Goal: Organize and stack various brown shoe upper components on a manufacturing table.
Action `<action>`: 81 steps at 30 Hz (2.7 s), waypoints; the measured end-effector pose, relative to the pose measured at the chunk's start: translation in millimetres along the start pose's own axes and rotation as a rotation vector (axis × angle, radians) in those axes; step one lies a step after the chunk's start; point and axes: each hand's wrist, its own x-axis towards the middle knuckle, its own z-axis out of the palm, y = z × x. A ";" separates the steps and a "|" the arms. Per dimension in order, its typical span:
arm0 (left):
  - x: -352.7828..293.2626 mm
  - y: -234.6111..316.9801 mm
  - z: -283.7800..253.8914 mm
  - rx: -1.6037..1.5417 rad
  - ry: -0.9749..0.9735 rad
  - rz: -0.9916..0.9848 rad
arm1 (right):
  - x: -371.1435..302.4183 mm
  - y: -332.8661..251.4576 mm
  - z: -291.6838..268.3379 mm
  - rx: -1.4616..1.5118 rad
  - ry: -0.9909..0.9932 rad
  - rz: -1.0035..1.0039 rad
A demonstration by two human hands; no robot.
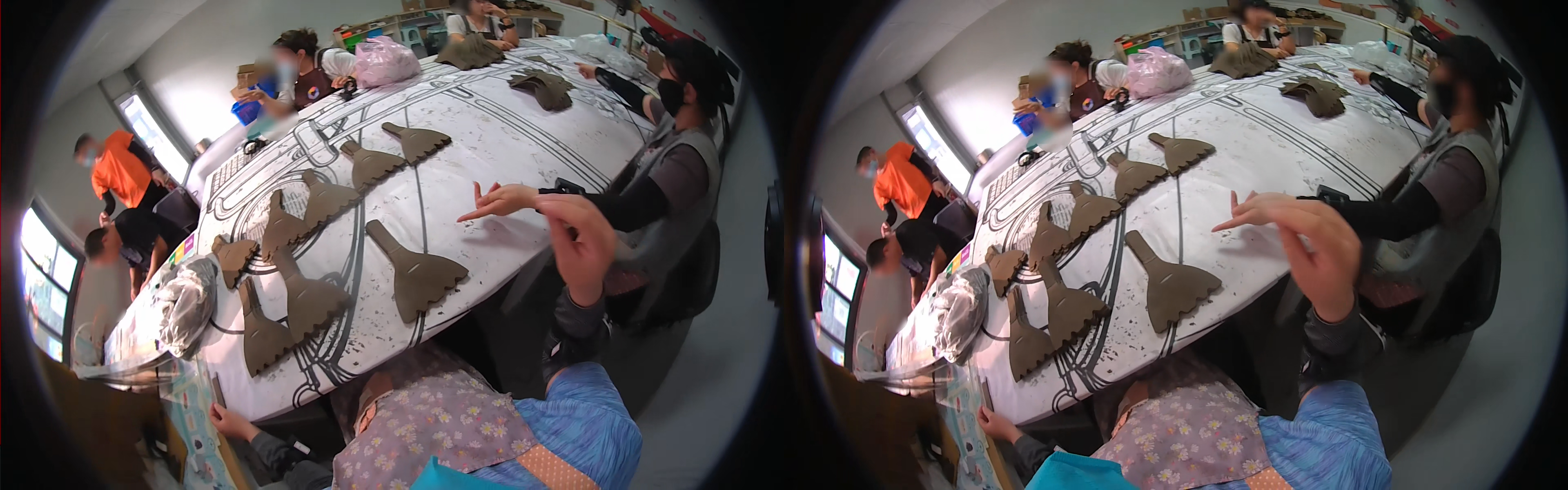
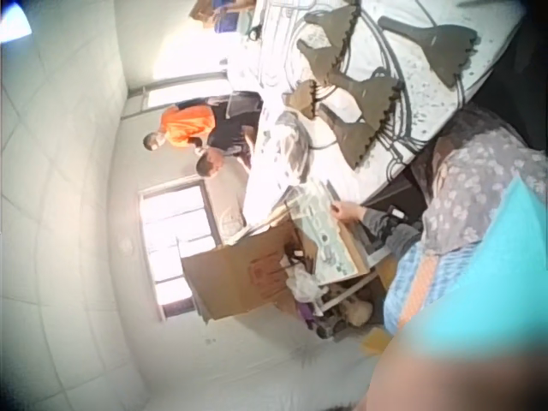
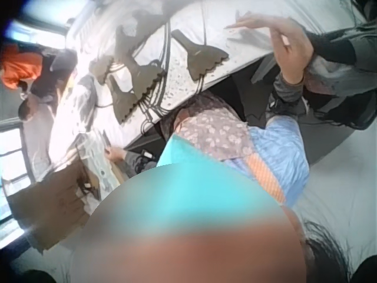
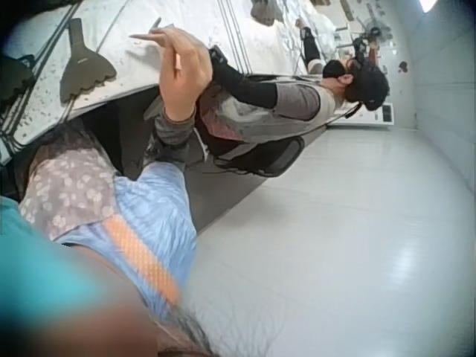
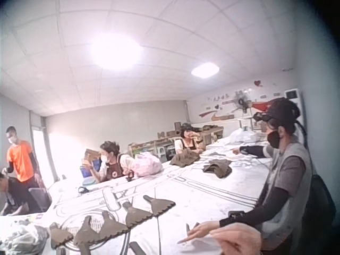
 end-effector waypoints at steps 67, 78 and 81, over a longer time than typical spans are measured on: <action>-4.6 -3.7 0.1 -0.116 0.083 -0.026 | -132.7 69.9 139.6 0.211 -0.475 0.441; -16.7 19.1 -4.5 -0.097 0.120 -0.056 | -128.2 66.1 137.1 0.228 -0.517 0.508; -16.2 14.1 -2.3 -0.111 0.113 -0.052 | -127.7 66.1 136.1 0.221 -0.527 0.505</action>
